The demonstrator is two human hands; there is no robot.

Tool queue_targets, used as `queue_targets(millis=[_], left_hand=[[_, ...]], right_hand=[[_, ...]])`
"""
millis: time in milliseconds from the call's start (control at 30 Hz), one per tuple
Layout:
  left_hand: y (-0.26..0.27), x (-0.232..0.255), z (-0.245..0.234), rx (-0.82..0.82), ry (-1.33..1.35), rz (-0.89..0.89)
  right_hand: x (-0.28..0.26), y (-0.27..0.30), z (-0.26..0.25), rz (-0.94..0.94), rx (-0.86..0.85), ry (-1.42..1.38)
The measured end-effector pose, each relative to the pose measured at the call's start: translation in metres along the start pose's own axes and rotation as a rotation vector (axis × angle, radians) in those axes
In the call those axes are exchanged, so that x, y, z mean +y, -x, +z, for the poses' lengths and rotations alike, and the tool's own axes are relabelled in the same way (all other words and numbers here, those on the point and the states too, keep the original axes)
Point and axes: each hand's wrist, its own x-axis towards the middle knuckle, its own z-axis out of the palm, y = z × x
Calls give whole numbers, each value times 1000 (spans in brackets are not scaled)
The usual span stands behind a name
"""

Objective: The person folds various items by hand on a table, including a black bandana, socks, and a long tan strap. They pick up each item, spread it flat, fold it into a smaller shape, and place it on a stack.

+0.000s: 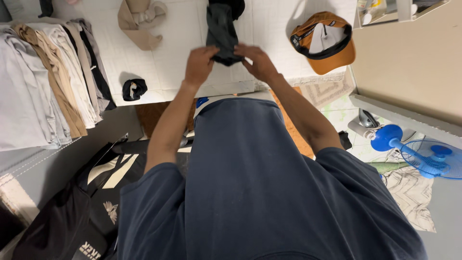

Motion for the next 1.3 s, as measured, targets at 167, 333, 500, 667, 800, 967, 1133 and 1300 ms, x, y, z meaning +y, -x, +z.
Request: queue_targets(millis=[167,333,500,667,800,967,1133,1300], left_hand=[[36,-13,28,-202,239,-516],[19,-35,32,45,428,-612],[-21,-69,57,254,535,-607],[-36,-85,94,383,232,-699],[-33,-75,111,221,209,-765],[-46,-65,68,-28,503,-946],[-79,-65,37,-44,1094,-736],[-137,-84,44,24,1150,-717]], right_hand=[[1,18,27,294,-146,-233],[18,-6,37,412,-2,-414],[64,-45,66,444,188,-314],[111,-42,121,476,374,-147],[98,-46,138,904,316,-364],[72,-52,113,958,288,-774],[68,-67,66,574,413,-845],[70,-126,16,509,437,-688]])
